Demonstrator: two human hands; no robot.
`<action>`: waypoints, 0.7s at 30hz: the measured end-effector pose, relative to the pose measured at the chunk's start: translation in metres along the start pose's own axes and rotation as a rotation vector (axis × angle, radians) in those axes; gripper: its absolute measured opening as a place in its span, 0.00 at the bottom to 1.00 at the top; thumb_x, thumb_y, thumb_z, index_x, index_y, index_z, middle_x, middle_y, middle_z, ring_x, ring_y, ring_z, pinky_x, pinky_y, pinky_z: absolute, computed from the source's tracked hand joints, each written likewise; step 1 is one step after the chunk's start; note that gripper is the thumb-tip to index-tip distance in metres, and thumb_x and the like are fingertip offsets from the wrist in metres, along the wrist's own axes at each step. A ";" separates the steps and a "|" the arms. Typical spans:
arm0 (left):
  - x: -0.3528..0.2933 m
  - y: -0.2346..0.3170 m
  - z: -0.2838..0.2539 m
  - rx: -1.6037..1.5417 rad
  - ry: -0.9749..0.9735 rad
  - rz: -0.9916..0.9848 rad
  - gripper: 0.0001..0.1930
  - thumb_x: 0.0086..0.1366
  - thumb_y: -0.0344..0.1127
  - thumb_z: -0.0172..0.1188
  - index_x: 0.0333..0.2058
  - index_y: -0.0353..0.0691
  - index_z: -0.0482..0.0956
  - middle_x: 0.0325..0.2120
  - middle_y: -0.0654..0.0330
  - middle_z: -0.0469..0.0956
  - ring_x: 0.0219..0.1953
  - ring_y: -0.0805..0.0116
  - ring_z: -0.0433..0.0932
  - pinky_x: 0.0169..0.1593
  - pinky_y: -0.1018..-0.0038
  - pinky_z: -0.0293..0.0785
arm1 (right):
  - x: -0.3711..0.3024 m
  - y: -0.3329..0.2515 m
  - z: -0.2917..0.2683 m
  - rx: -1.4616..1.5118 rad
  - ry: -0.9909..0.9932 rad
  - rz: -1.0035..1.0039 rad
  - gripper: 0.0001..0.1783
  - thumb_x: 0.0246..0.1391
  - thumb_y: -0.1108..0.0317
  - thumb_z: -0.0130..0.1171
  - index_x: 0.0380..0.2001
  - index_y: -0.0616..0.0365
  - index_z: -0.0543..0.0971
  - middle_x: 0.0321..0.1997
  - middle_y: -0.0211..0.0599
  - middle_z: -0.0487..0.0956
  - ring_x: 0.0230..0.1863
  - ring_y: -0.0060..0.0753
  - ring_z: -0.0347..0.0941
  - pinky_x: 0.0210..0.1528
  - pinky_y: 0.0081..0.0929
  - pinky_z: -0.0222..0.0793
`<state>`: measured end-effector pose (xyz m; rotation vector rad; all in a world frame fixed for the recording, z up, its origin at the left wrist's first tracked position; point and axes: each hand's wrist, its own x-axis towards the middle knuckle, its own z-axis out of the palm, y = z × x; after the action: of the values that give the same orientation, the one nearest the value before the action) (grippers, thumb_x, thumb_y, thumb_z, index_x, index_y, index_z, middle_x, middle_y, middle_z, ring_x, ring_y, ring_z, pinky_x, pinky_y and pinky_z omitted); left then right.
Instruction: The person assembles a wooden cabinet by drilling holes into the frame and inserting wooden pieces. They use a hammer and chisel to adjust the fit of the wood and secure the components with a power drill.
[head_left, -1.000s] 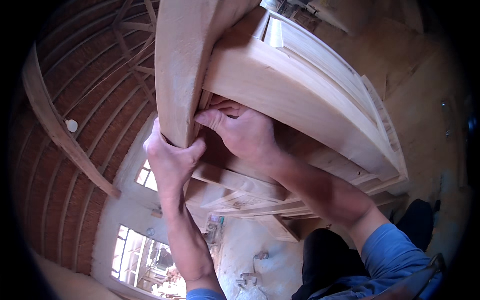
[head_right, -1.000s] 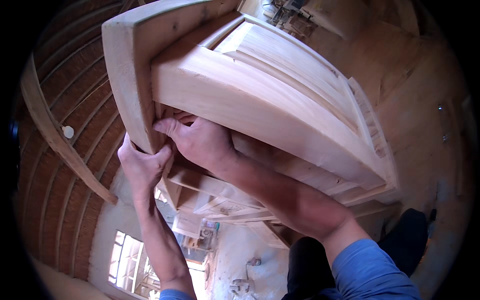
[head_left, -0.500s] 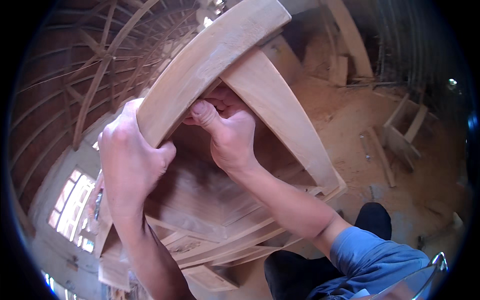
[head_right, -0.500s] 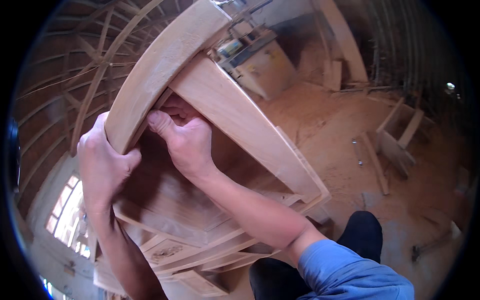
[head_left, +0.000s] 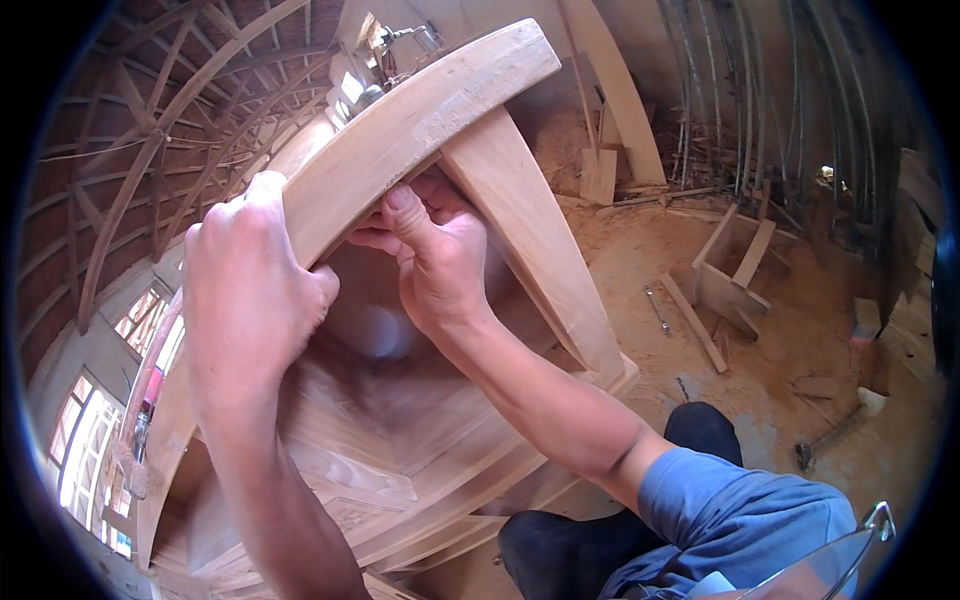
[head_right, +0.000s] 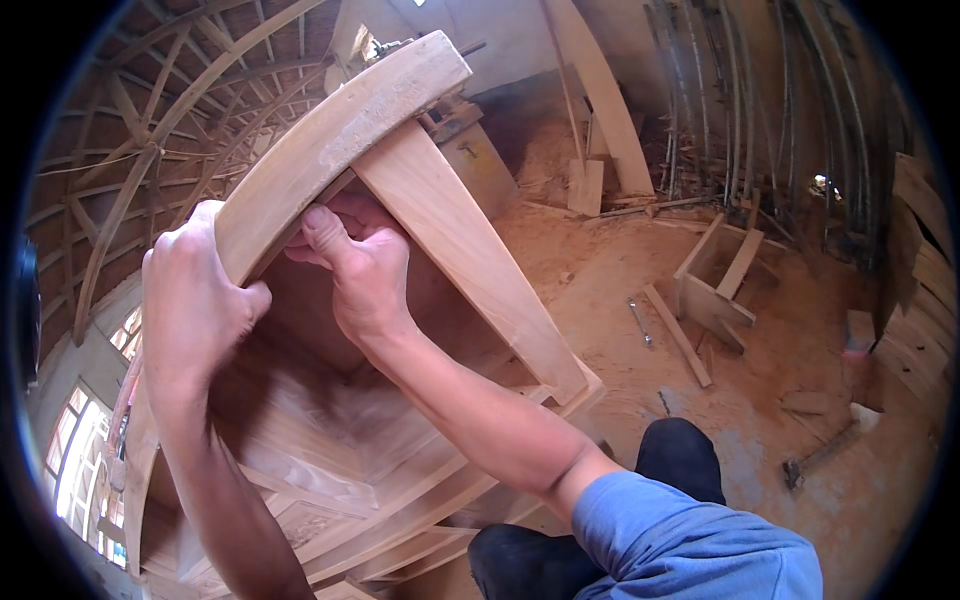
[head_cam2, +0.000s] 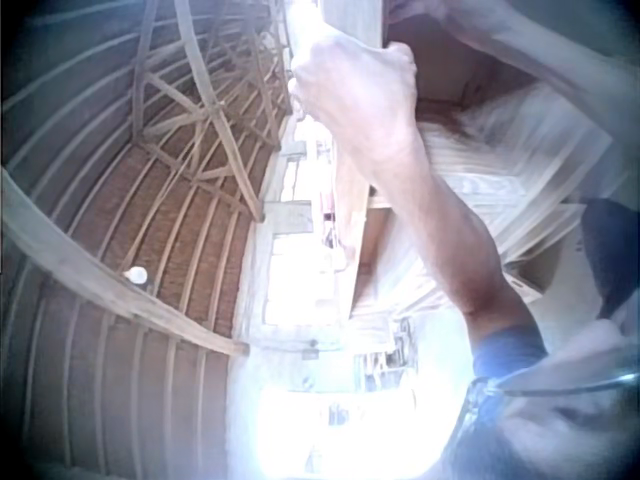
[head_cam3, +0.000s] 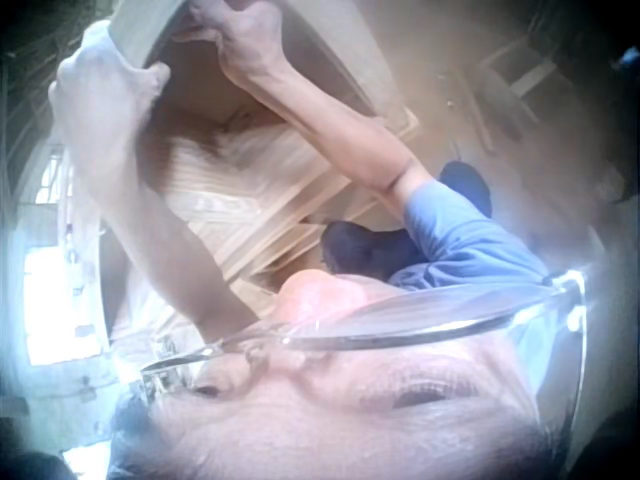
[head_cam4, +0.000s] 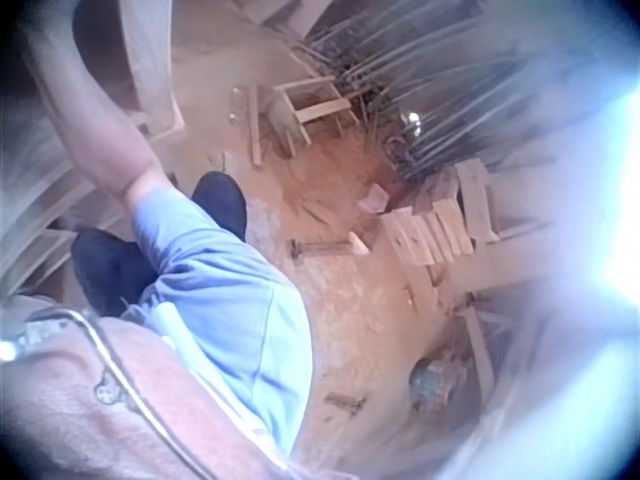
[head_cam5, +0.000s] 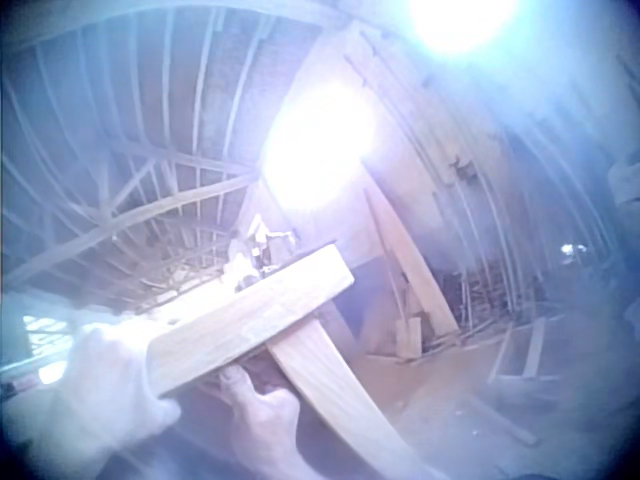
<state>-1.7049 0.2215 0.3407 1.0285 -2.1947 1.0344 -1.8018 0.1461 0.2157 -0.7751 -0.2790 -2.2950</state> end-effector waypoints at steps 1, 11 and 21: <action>-0.001 -0.001 0.001 0.004 0.002 0.005 0.23 0.40 0.25 0.67 0.41 0.29 0.78 0.32 0.38 0.82 0.39 0.38 0.82 0.45 0.55 0.78 | -0.001 0.001 0.000 0.004 0.000 0.002 0.31 0.57 0.54 0.71 0.49 0.73 0.76 0.41 0.47 0.83 0.40 0.36 0.82 0.44 0.34 0.82; -0.001 0.003 -0.004 0.008 -0.025 -0.037 0.24 0.42 0.25 0.67 0.42 0.29 0.79 0.33 0.37 0.82 0.40 0.38 0.82 0.46 0.55 0.78 | 0.000 0.002 -0.001 0.031 -0.012 0.021 0.34 0.54 0.51 0.73 0.49 0.72 0.76 0.42 0.46 0.83 0.39 0.36 0.82 0.45 0.34 0.81; -0.002 0.004 -0.006 0.019 -0.003 -0.027 0.25 0.41 0.26 0.68 0.43 0.29 0.78 0.32 0.37 0.82 0.39 0.38 0.82 0.46 0.54 0.78 | -0.001 0.001 -0.001 0.019 -0.039 0.009 0.28 0.58 0.55 0.70 0.49 0.69 0.76 0.44 0.45 0.83 0.45 0.39 0.83 0.48 0.42 0.82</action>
<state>-1.7067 0.2286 0.3407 1.0651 -2.1716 1.0442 -1.8010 0.1455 0.2145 -0.8110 -0.3136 -2.2671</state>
